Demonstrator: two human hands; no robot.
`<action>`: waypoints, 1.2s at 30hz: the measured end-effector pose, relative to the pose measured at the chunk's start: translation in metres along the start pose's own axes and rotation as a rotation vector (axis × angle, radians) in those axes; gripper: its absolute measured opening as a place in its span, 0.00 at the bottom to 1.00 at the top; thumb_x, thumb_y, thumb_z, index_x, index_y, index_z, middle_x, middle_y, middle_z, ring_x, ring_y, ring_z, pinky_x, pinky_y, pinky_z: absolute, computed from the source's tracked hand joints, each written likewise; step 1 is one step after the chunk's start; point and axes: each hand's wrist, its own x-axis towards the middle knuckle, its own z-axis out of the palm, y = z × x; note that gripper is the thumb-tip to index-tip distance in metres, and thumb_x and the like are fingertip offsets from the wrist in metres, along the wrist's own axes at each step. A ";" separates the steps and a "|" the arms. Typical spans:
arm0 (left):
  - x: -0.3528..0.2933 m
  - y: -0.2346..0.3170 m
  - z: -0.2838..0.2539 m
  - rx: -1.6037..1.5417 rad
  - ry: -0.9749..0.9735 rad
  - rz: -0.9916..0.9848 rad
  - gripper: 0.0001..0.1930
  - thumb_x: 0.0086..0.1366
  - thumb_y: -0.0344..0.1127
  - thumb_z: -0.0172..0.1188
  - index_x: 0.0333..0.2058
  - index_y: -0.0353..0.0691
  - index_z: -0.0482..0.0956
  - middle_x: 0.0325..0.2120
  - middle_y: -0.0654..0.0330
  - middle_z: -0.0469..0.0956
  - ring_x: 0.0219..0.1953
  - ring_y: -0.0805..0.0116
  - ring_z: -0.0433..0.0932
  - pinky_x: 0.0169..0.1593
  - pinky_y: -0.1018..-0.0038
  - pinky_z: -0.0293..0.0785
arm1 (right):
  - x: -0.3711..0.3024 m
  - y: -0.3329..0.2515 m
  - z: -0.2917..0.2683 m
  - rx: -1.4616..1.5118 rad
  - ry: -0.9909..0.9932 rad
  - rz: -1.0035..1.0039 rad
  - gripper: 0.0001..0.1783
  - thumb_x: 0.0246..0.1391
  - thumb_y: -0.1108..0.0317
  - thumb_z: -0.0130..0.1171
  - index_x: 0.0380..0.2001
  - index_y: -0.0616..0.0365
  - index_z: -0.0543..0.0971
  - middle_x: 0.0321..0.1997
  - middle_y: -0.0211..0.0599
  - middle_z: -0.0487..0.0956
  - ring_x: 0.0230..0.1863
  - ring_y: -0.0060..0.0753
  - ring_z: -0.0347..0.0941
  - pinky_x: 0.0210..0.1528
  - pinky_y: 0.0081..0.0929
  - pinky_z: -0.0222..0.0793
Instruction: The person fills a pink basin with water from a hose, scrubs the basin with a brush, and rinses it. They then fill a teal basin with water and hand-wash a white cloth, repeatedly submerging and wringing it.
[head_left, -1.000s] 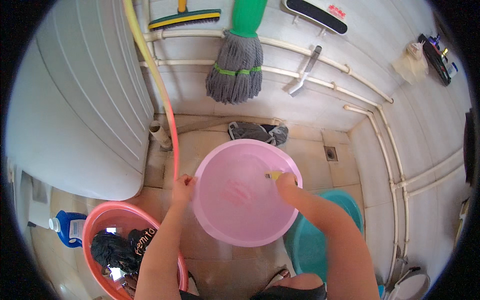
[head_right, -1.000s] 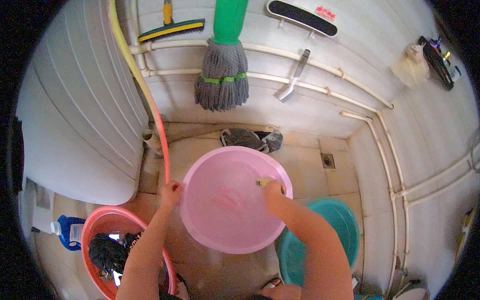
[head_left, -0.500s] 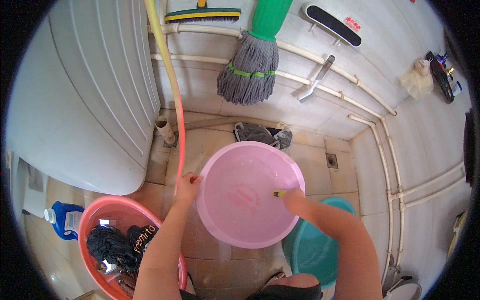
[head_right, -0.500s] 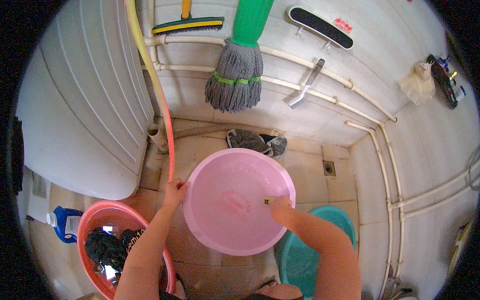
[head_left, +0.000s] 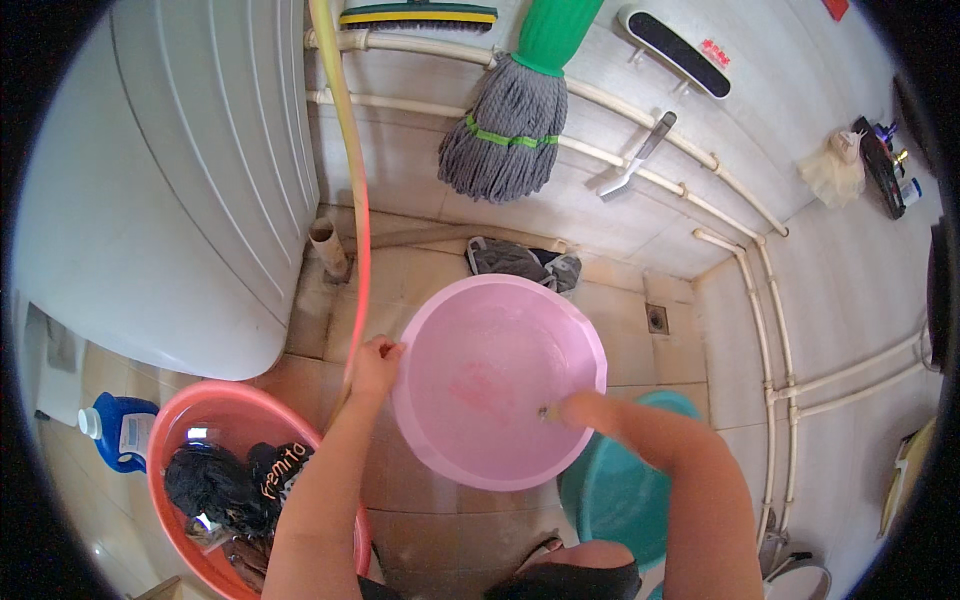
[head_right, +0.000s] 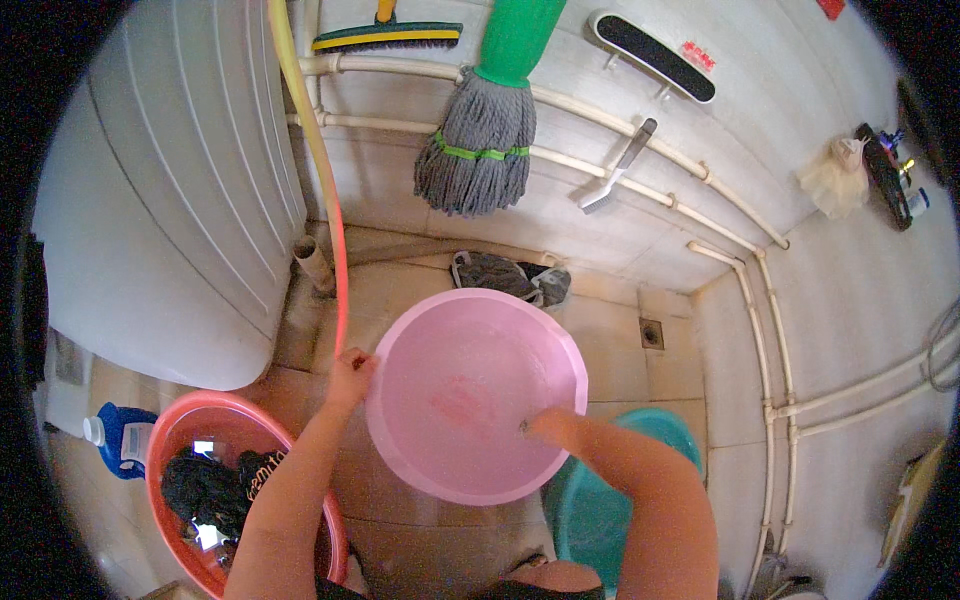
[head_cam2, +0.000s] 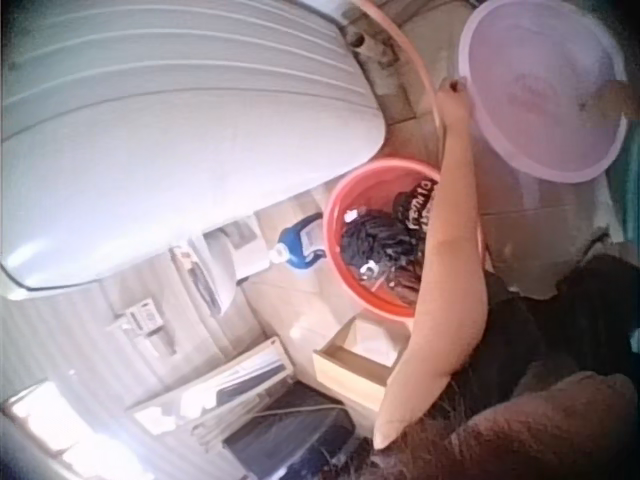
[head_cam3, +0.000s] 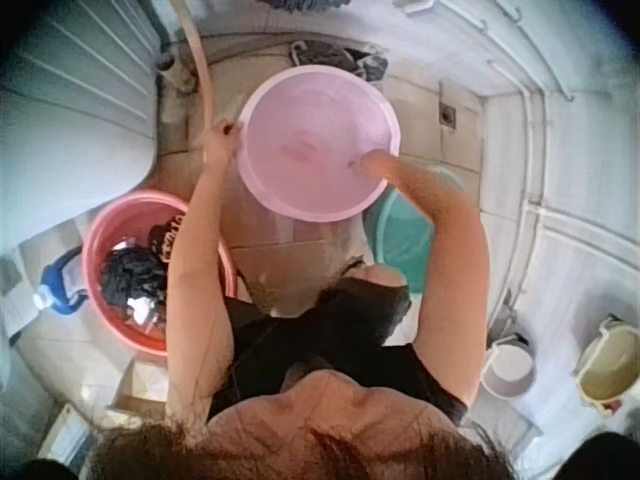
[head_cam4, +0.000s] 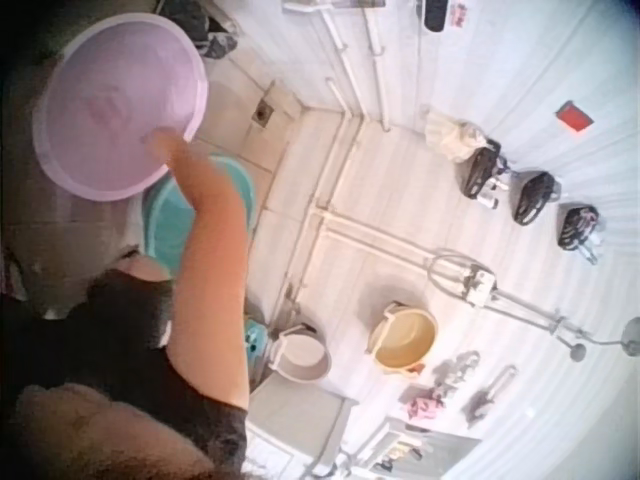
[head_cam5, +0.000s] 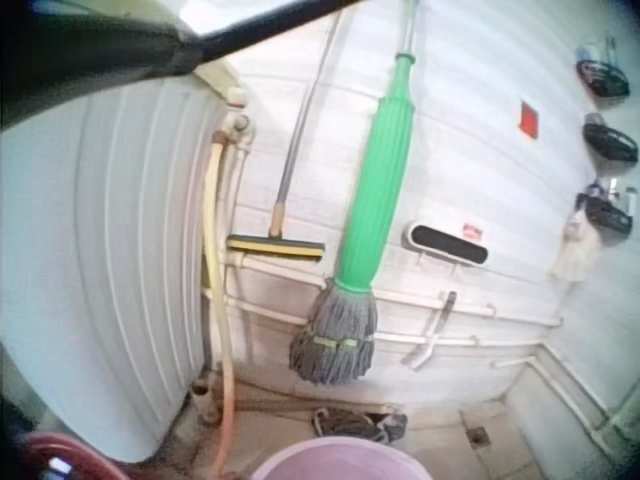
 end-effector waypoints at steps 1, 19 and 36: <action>0.001 -0.002 0.001 -0.009 0.000 0.001 0.11 0.51 0.35 0.61 0.24 0.31 0.74 0.19 0.51 0.76 0.23 0.60 0.74 0.30 0.68 0.70 | 0.003 -0.006 0.008 -0.070 -0.126 -0.073 0.15 0.47 0.60 0.47 0.34 0.53 0.79 0.32 0.41 0.78 0.30 0.44 0.75 0.28 0.41 0.67; 0.002 0.003 -0.006 0.017 -0.029 0.004 0.11 0.52 0.36 0.61 0.23 0.32 0.73 0.18 0.53 0.75 0.21 0.64 0.73 0.28 0.70 0.69 | 0.045 0.028 -0.068 -0.391 0.133 0.404 0.10 0.47 0.66 0.50 0.30 0.54 0.80 0.31 0.35 0.79 0.34 0.36 0.76 0.29 0.38 0.73; 0.005 0.001 -0.002 0.026 -0.045 0.013 0.11 0.52 0.36 0.61 0.23 0.32 0.73 0.17 0.52 0.74 0.20 0.65 0.71 0.27 0.70 0.67 | -0.034 0.022 0.013 0.698 0.798 0.423 0.21 0.56 0.66 0.43 0.55 0.46 0.66 0.31 0.49 0.76 0.32 0.48 0.73 0.35 0.37 0.68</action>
